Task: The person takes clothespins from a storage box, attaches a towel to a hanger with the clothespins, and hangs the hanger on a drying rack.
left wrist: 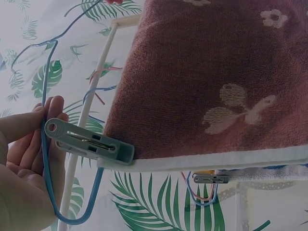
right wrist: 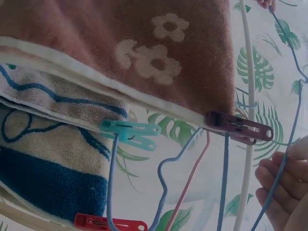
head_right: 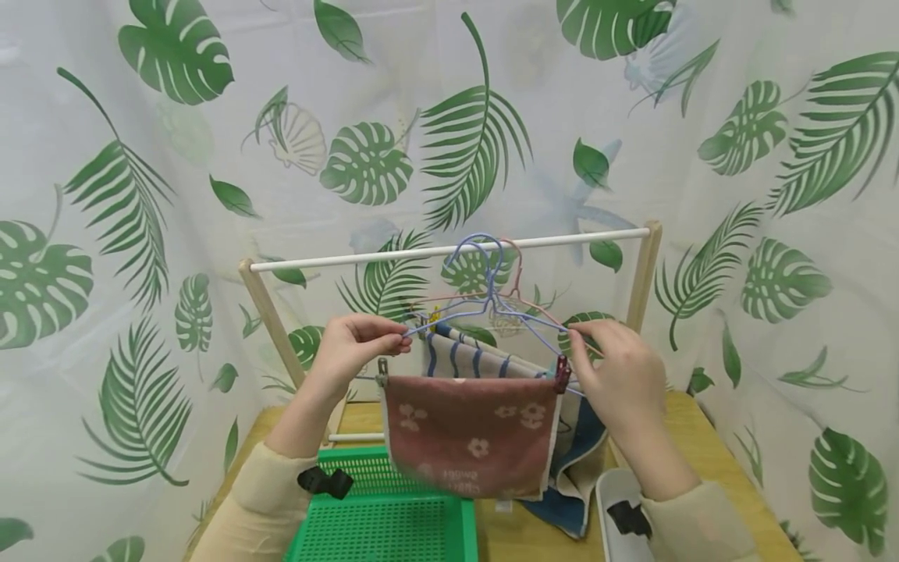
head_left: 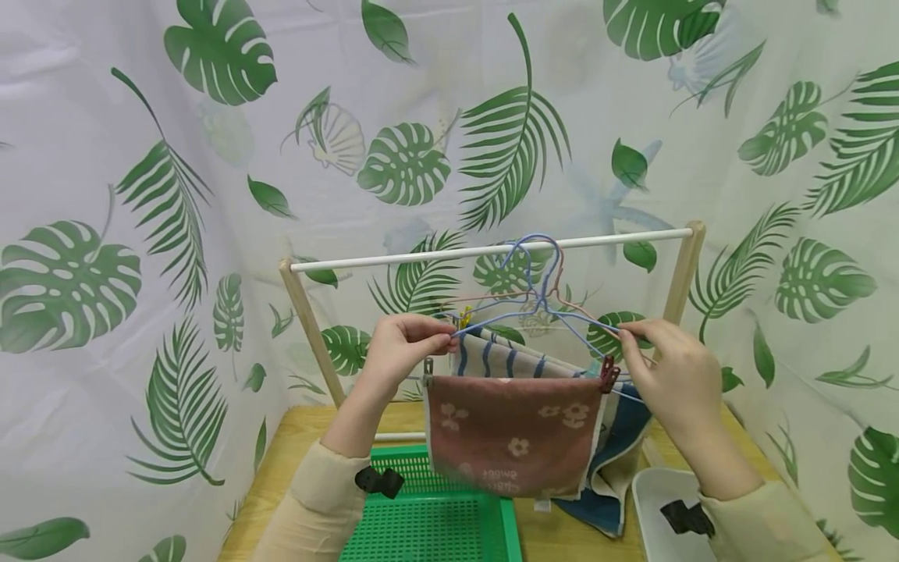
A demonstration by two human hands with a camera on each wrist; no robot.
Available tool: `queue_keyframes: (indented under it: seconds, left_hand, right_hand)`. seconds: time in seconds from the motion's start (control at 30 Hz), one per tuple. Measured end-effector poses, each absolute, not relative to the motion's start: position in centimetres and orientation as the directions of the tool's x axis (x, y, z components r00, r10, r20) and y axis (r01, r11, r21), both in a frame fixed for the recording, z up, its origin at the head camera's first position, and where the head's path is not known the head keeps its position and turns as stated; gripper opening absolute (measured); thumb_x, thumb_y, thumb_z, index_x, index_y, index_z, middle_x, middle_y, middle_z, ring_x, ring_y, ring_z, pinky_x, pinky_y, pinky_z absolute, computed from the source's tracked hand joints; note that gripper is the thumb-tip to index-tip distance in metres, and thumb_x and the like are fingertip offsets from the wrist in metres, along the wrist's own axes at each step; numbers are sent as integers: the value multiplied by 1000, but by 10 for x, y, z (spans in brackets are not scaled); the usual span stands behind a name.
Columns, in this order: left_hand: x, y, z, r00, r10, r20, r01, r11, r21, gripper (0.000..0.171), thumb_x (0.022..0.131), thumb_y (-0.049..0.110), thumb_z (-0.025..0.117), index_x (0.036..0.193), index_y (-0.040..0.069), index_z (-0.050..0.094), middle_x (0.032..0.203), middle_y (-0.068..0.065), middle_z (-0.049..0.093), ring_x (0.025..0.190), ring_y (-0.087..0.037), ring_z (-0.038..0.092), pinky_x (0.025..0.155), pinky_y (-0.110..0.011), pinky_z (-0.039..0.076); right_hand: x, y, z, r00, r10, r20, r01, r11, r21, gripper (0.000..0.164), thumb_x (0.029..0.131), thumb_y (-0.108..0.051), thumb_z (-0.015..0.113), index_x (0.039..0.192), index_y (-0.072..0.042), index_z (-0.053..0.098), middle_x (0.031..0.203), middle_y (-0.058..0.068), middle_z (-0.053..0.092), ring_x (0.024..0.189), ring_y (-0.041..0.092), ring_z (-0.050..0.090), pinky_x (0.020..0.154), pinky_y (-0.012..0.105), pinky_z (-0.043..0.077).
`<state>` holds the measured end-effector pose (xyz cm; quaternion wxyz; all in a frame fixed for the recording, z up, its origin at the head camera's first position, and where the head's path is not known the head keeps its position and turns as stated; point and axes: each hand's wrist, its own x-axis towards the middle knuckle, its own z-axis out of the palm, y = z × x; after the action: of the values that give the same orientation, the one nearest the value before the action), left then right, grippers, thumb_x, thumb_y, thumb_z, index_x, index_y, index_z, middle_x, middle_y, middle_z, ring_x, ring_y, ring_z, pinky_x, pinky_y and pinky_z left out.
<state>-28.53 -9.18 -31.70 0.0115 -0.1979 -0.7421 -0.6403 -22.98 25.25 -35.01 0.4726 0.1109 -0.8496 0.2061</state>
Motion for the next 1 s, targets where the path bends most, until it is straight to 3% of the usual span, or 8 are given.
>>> queue_keyframes:
  seconds: [0.27, 0.5, 0.67, 0.87, 1.0]
  left_hand:
    - [-303, -90, -321, -906, 273, 325, 364, 107, 925, 18, 99, -2, 72, 114, -9, 78, 107, -25, 80, 82, -4, 79, 87, -32, 67]
    - [-319, -91, -326, -909, 247, 335, 382, 176, 907, 16, 99, 2, 73, 113, -4, 80, 107, -22, 81, 88, -11, 81, 89, -32, 67]
    - [-329, -92, -329, -908, 263, 325, 386, 228, 894, 17, 100, 3, 72, 114, -2, 80, 107, -22, 81, 90, -13, 80, 91, -35, 66]
    - [-345, -91, -330, -898, 264, 352, 433, 388, 814, 17, 102, 6, 70, 114, 0, 81, 106, -18, 82, 98, -29, 80, 95, -42, 64]
    - [-356, -91, -328, -904, 257, 341, 424, 459, 781, 18, 104, 8, 69, 116, 1, 80, 108, -18, 81, 102, -33, 78, 96, -45, 63]
  right_hand:
    - [-238, 256, -355, -500, 24, 866, -399, 880, -255, 8, 93, -2, 80, 96, 5, 77, 89, 22, 78, 75, 40, 73, 62, 52, 55]
    - [-242, 250, -353, -544, 94, 834, -424, 827, -369, 8, 96, -3, 78, 97, 5, 78, 89, 22, 78, 82, 37, 72, 74, 22, 41]
    - [-242, 248, -352, -567, 111, 816, -426, 809, -406, 8, 96, -4, 78, 96, 5, 79, 88, 21, 78, 79, 37, 72, 74, 12, 37]
    - [-245, 242, -345, -568, 109, 816, -413, 820, -397, 10, 96, -5, 79, 95, 4, 81, 85, 21, 78, 76, 35, 72, 71, 13, 36]
    - [-251, 235, -342, -573, 109, 812, -408, 822, -398, 10, 96, -5, 78, 94, 3, 81, 83, 20, 79, 73, 34, 72, 68, 28, 48]
